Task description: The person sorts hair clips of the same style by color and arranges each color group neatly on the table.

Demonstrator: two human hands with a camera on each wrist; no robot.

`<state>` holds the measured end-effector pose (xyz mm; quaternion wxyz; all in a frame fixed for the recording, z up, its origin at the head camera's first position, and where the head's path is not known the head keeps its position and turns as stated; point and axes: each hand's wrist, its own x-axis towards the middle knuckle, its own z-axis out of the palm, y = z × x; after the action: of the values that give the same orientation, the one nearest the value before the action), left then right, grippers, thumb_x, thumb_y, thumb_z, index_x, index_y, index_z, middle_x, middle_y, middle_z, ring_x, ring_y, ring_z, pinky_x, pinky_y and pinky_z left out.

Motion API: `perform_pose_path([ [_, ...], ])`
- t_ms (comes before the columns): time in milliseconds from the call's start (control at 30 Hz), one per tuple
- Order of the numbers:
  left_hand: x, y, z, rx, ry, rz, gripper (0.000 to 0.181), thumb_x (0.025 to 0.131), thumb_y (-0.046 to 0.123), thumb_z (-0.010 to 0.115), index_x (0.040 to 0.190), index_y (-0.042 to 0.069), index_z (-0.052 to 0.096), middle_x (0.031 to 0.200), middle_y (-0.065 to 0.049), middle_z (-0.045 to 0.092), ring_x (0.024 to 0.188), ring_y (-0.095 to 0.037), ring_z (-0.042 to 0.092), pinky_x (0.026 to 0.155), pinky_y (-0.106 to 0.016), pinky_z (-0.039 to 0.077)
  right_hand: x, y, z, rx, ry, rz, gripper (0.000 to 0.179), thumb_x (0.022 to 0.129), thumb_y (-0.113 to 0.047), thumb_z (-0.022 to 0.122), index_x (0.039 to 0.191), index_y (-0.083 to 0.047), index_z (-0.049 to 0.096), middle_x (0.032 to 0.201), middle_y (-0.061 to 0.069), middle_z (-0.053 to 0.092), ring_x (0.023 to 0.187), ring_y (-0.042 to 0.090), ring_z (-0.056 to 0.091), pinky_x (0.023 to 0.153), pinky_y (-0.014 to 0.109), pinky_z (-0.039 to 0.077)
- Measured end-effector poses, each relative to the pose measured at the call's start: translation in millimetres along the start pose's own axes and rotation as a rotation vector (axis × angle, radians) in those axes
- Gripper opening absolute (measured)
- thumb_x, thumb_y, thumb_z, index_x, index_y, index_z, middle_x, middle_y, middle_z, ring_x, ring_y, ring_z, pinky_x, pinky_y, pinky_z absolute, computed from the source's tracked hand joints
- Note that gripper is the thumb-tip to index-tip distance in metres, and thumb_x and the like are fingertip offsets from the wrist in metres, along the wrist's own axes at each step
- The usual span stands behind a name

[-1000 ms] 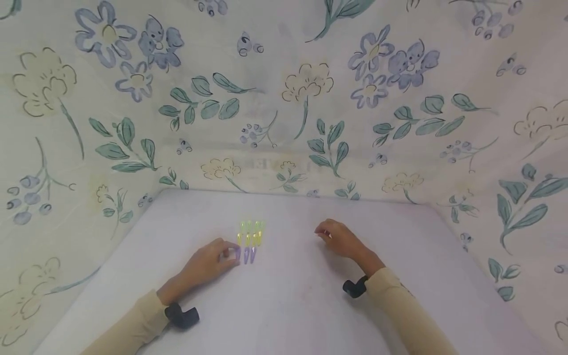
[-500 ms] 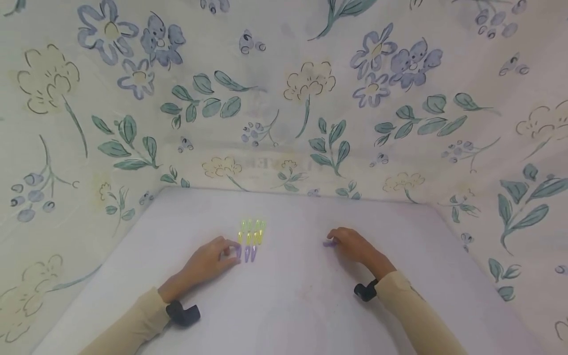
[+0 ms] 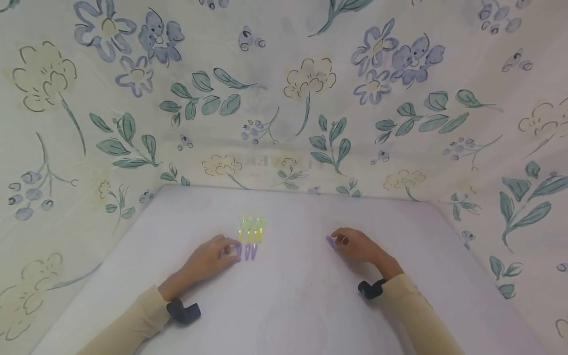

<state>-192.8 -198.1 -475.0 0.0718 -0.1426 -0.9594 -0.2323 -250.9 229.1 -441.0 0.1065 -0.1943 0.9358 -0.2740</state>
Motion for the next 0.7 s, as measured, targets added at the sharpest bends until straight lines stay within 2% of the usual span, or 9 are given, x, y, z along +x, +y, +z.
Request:
perform_pose_path([
  [167,-0.1,-1.5,0.9,0.003,0.014,0.006,0.041,0.084,0.037,0.08,0.121,0.021,0.07,0.09,0.006,0.059,0.074,-0.007,0.051,0.064,-0.026,0.043,6.2,10,-1,0.036,-0.062,-0.052,0.047,0.094,-0.019,0.068,0.139,-0.011,0.057,0.111,0.005,0.064,0.102,0.02,0.059,0.082,0.035,0.051],
  [333,-1.3,-1.3,2.4,-0.008,0.006,0.009,0.041,0.084,0.036,0.08,0.12,0.021,0.07,0.089,0.006,0.058,0.072,-0.007,0.05,0.063,-0.025,0.042,11.0,13,0,0.019,-0.081,-0.011,0.047,0.092,-0.019,0.071,0.137,-0.014,0.059,0.109,0.003,0.063,0.099,0.019,0.057,0.082,0.036,0.05],
  [467,-1.9,-0.6,2.4,-0.004,-0.002,0.002,0.041,0.084,0.038,0.079,0.12,0.021,0.07,0.088,0.007,0.057,0.072,-0.008,0.048,0.062,-0.024,0.041,13.4,15,1,0.006,-0.073,0.002,0.045,0.091,-0.02,0.072,0.135,-0.014,0.062,0.107,0.002,0.062,0.099,0.019,0.058,0.082,0.035,0.05],
  [700,0.9,-0.4,1.1,0.002,-0.006,-0.012,0.041,0.084,0.038,0.079,0.121,0.022,0.07,0.089,0.007,0.057,0.072,-0.007,0.048,0.063,-0.025,0.041,15.6,19,2,-0.006,-0.032,-0.035,0.045,0.091,-0.023,0.073,0.132,-0.009,0.062,0.107,0.005,0.06,0.097,0.019,0.056,0.079,0.033,0.05],
])
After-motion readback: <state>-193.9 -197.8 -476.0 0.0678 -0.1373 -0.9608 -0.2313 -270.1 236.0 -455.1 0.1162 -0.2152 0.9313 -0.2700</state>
